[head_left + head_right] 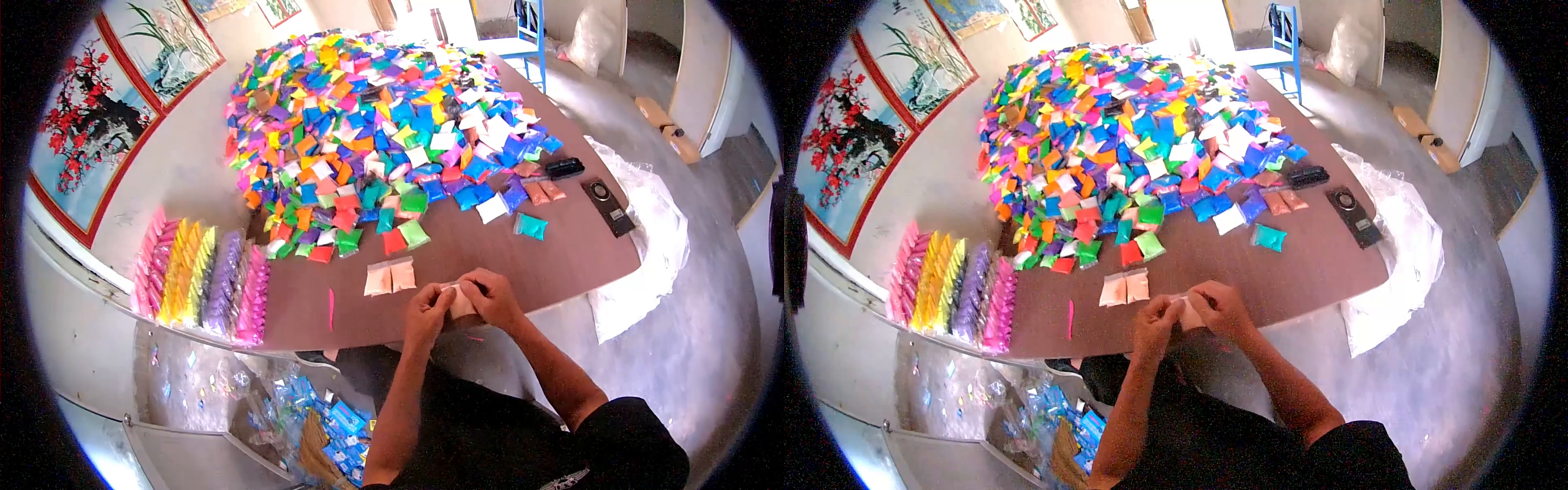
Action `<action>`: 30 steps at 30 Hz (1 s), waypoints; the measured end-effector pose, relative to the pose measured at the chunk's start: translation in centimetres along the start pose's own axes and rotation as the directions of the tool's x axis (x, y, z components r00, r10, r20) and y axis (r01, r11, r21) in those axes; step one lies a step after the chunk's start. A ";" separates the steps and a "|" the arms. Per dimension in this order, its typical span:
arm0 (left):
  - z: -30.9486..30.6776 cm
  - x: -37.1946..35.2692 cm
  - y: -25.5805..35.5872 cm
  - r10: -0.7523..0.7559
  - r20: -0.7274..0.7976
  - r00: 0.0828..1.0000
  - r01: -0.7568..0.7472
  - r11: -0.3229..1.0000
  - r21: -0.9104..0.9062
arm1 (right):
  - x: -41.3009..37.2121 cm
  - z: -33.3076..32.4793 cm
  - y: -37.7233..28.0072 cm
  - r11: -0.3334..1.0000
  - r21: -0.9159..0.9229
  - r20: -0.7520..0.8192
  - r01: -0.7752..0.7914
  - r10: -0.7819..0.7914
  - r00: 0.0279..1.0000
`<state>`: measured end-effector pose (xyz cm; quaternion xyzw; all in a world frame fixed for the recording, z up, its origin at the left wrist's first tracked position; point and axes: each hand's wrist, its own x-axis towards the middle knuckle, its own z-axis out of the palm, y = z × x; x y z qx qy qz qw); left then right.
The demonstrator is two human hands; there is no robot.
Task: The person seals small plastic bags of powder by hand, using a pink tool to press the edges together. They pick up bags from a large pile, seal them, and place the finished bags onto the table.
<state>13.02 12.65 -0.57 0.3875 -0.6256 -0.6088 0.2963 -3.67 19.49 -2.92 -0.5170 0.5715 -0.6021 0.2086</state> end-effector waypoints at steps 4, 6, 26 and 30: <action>0.8 -0.2 0.8 0.021 0.001 1.000 -0.021 0.997 0.076 | -0.1 -0.2 -0.2 1.000 0.000 -0.045 -0.003 0.003 0.999; 1.1 -0.4 1.2 0.021 -0.005 1.000 -0.020 0.996 0.090 | -0.1 -0.2 -0.2 1.000 -0.022 -0.044 0.021 -0.022 0.999; 0.2 0.3 0.7 0.086 0.032 0.996 -0.090 0.981 0.173 | -0.5 0.6 0.1 0.995 -0.041 -0.131 -0.091 0.085 0.988; 0.2 0.9 -1.0 0.124 0.043 0.991 -0.125 0.992 0.022 | -0.4 0.8 -0.5 0.986 -0.096 -0.093 -0.137 0.128 0.987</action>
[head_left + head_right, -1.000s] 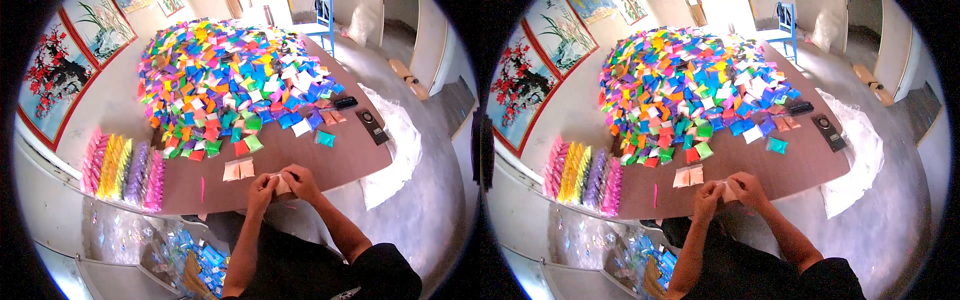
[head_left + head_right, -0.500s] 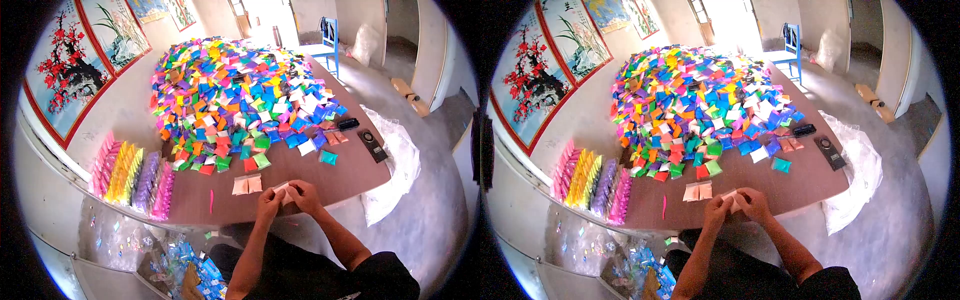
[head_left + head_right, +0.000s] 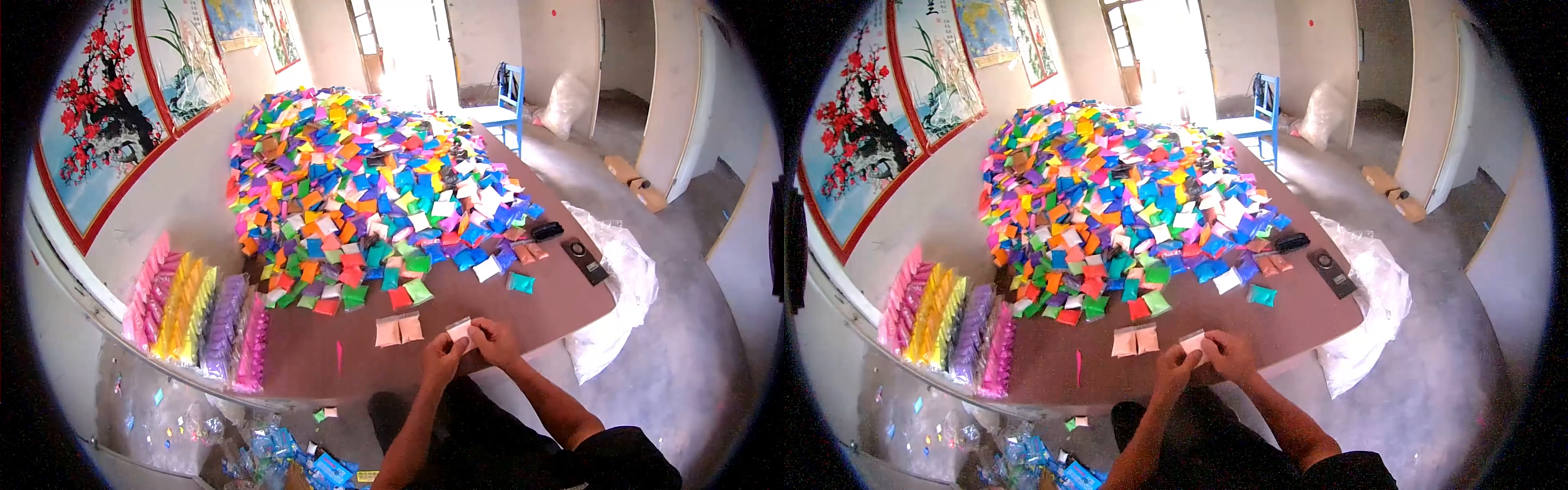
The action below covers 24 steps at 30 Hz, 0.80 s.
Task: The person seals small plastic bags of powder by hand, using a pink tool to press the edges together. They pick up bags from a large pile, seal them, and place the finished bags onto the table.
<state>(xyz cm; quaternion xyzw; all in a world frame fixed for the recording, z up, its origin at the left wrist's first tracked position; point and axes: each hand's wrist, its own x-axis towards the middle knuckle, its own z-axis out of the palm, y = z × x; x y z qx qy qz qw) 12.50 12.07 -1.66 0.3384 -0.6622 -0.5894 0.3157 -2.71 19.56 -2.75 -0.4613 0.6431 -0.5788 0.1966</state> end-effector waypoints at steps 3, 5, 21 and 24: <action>-0.1 -0.5 0.9 0.024 -0.002 1.000 -0.024 0.990 -0.137 | 0.0 0.1 0.6 0.999 -0.033 0.036 0.001 0.000 0.999; -0.5 -0.3 0.5 0.004 0.023 1.000 -0.004 1.000 -0.027 | -0.2 0.0 0.2 0.999 -0.028 0.041 -0.017 0.018 0.999; 0.1 -0.7 1.7 -0.081 0.015 0.997 0.082 0.981 -0.178 | -0.1 -0.3 -1.4 0.998 -0.030 0.054 -0.046 0.048 0.997; -0.4 -0.7 2.9 -0.151 0.070 0.986 0.145 0.986 0.085 | -0.1 -0.7 -1.1 0.999 -0.024 0.084 -0.045 0.047 0.995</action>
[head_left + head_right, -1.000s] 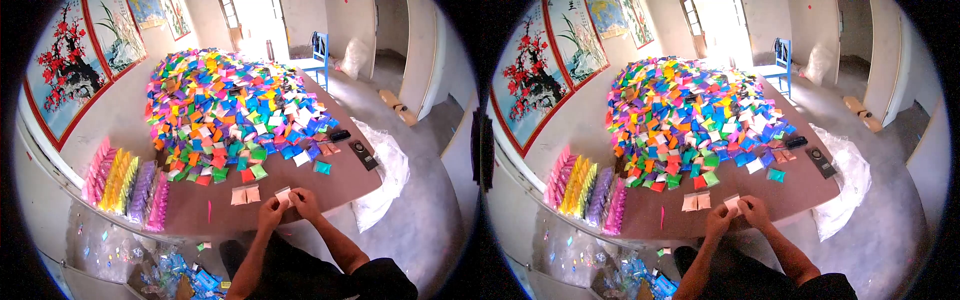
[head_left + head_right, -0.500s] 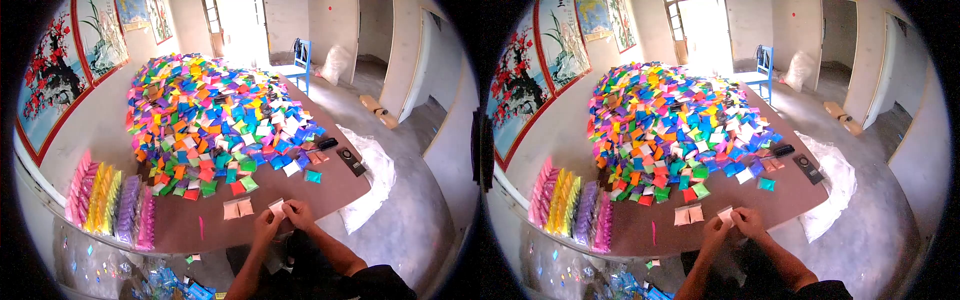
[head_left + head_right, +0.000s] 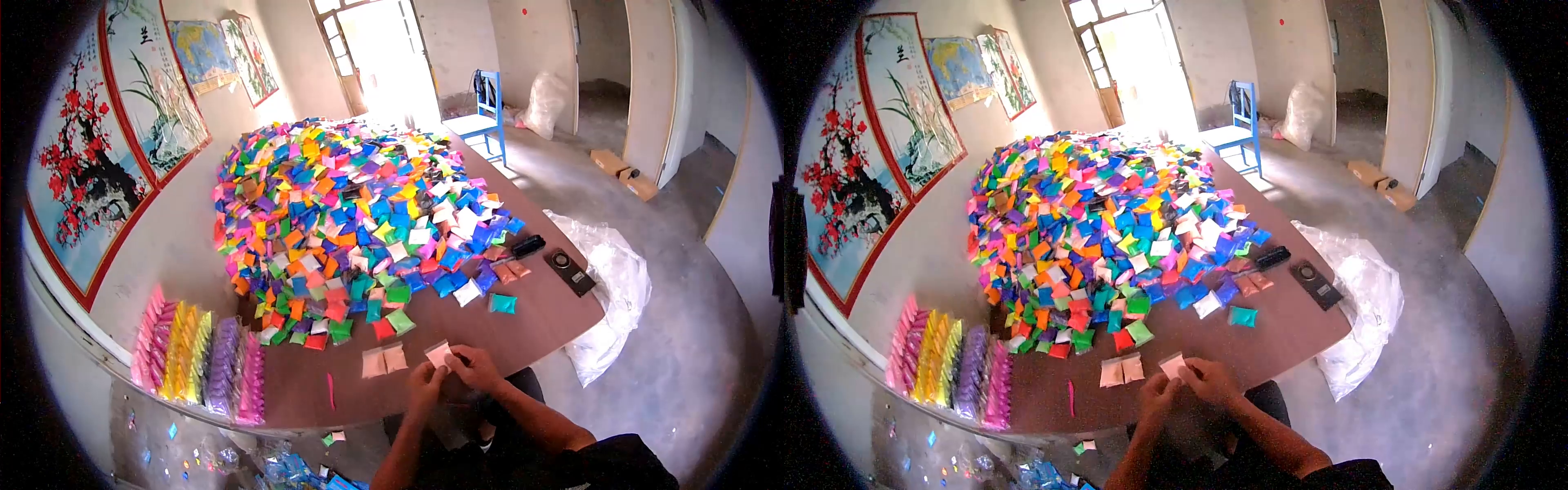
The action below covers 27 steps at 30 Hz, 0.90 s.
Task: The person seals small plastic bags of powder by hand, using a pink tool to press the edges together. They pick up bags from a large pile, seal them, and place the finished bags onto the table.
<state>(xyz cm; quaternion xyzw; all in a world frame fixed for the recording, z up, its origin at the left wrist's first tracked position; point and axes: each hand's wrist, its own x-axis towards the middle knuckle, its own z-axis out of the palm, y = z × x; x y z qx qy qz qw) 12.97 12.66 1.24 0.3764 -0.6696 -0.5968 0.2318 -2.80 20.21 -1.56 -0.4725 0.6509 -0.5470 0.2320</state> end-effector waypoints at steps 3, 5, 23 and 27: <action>0.7 -0.8 1.6 0.091 -0.011 0.996 -0.092 0.994 -0.064 | -0.2 -0.3 -0.2 1.000 0.031 -0.008 0.000 0.000 1.000; 0.3 -0.9 2.4 0.044 0.006 0.999 -0.044 0.998 0.033 | 0.0 0.0 -0.6 0.998 0.064 -0.015 0.012 -0.011 1.000; -0.9 0.3 -1.1 0.000 0.027 1.000 0.002 0.997 -0.071 | 0.3 0.4 1.7 0.998 0.067 0.041 -0.009 0.006 0.999; -0.4 -0.4 -0.2 0.035 0.040 0.999 -0.030 0.993 -0.111 | 0.3 0.2 1.6 0.999 0.028 0.071 -0.027 0.025 0.997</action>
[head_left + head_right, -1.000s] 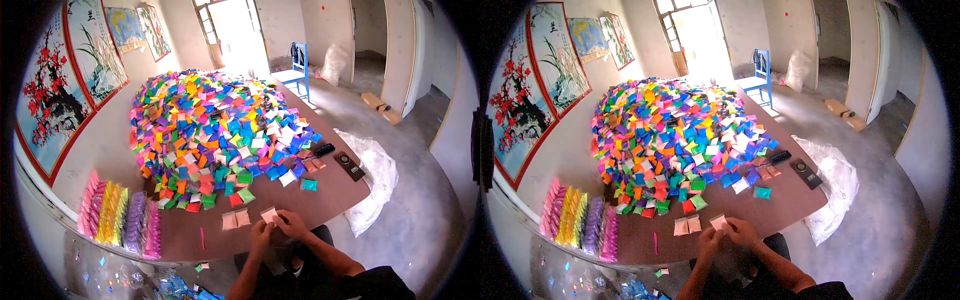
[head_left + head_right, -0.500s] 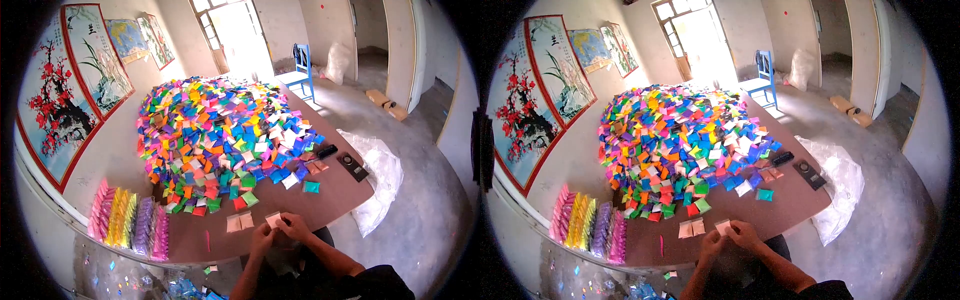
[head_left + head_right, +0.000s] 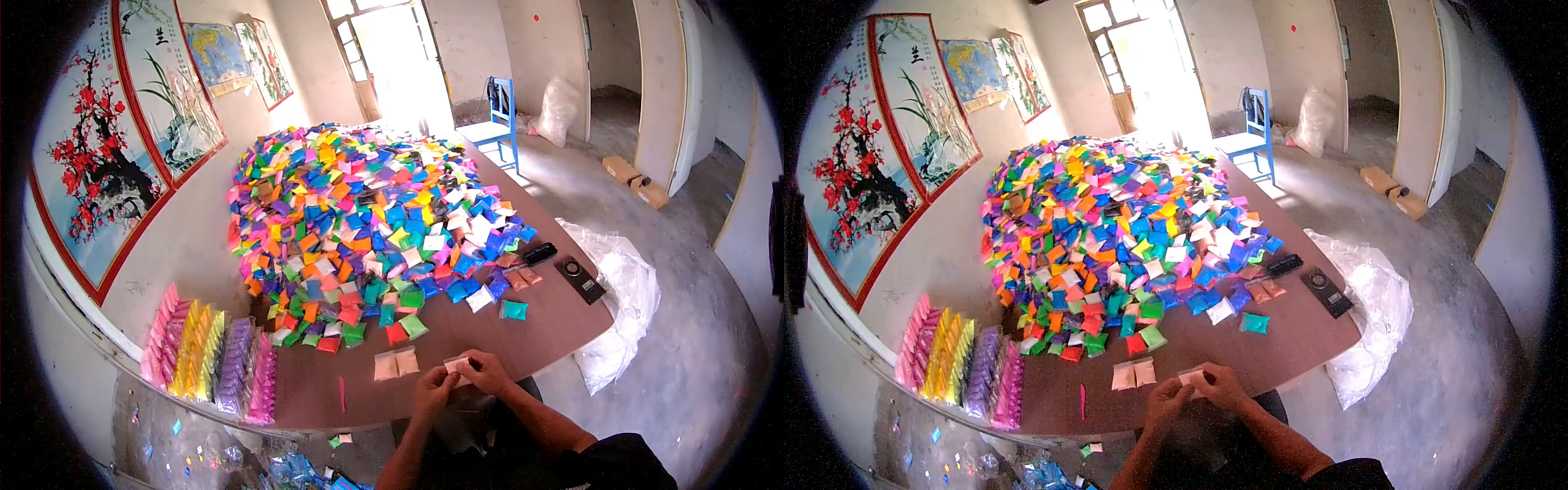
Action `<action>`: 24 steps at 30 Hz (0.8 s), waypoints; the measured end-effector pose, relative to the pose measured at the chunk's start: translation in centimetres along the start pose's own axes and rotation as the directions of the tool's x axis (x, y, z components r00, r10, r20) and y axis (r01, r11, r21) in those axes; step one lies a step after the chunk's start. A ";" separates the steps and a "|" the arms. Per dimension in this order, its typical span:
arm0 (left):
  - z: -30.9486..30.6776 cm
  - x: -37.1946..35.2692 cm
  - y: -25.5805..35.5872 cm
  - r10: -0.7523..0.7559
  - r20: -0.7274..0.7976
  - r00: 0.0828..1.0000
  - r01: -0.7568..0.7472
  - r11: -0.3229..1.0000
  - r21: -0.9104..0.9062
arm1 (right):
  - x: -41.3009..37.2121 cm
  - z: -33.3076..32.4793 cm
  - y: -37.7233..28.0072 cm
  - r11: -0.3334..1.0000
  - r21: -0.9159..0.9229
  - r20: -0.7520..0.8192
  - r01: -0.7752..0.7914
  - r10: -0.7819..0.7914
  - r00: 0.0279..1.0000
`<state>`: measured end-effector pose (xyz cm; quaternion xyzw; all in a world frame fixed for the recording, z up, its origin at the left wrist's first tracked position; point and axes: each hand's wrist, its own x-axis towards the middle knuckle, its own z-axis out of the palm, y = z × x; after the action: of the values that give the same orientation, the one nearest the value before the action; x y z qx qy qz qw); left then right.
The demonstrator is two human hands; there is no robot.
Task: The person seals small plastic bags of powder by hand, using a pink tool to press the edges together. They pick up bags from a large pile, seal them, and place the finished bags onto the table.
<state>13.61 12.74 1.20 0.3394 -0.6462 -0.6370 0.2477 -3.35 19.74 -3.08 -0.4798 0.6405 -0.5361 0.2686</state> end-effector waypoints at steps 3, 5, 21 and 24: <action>0.4 -0.4 1.2 -0.014 -0.016 1.000 0.015 0.999 0.037 | -0.2 -0.1 -0.4 0.997 0.079 -0.007 -0.019 0.020 1.000; 0.5 0.1 0.2 -0.011 -0.057 0.998 0.014 0.999 0.048 | -0.2 0.0 -0.4 0.988 0.153 -0.012 -0.025 0.027 1.000; 0.7 1.0 -2.1 0.053 -0.139 0.989 -0.060 0.997 -0.050 | -0.4 0.0 -0.6 0.990 0.048 -0.061 0.130 -0.127 0.990; 0.4 0.8 -1.7 -0.005 -0.094 0.996 -0.008 0.990 -0.141 | -0.4 -0.1 -1.1 0.987 0.025 -0.049 0.156 -0.155 0.987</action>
<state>13.07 12.47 -0.61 0.3503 -0.5872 -0.6644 0.3019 -2.92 20.19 -2.10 -0.5115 0.5994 -0.5759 0.2178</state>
